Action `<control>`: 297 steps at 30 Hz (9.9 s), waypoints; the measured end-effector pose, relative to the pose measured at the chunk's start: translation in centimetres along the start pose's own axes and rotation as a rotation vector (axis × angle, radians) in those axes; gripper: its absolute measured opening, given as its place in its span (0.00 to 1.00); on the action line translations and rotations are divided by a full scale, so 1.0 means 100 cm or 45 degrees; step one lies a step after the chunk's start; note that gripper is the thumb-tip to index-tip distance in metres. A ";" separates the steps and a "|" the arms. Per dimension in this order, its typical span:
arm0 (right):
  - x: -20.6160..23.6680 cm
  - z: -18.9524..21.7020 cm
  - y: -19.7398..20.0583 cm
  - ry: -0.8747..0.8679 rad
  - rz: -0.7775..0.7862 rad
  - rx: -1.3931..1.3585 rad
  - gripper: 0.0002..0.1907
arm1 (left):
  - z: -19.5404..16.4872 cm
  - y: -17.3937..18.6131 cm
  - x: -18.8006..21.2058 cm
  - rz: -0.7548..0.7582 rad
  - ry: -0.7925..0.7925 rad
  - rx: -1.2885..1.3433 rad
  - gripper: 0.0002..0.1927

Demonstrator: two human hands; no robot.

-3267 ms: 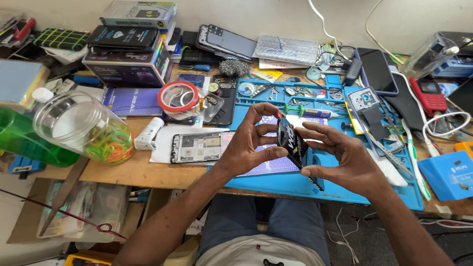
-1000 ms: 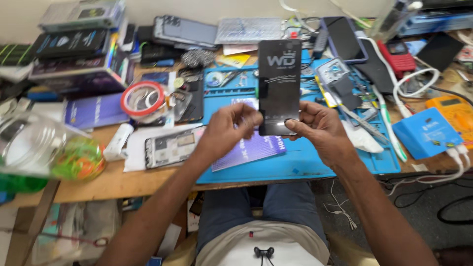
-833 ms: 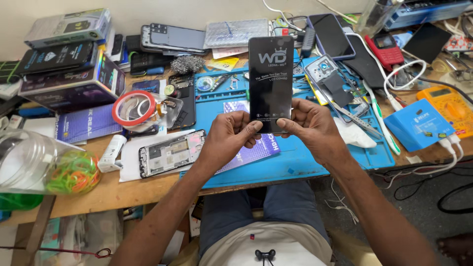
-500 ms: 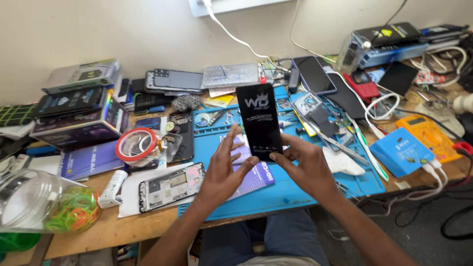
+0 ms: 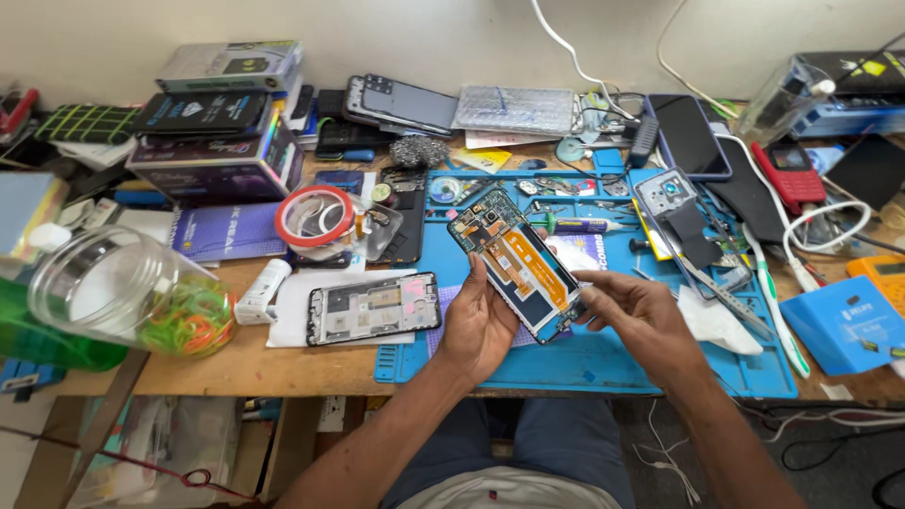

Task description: The person disassembles a smartphone, removes the battery, and uses tweezers to adjust internal components and connectors. They then place a new battery into the phone chassis and continue working on the internal assembly.

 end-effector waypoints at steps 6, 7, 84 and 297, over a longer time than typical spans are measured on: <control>0.013 -0.026 -0.001 -0.048 0.008 -0.102 0.20 | 0.003 0.019 -0.003 -0.036 -0.160 0.238 0.20; 0.016 -0.023 -0.006 -0.049 0.022 -0.148 0.21 | -0.005 0.017 -0.003 -0.085 -0.196 0.012 0.19; 0.071 0.004 0.143 0.152 -0.275 0.208 0.19 | -0.096 -0.020 -0.039 0.457 -0.652 -3.285 0.07; 0.018 0.035 0.038 0.863 0.206 1.434 0.23 | -0.087 -0.022 0.069 0.392 -0.629 -2.730 0.29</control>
Point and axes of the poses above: each hand's wrist, its own x-axis away from the middle knuckle, its own y-axis out of the back of the hand, z = x × y, the point moved 1 cm from there along -x, towards the middle knuckle, and after that the axes turned 10 degrees about -x, right-handed, at the moved point
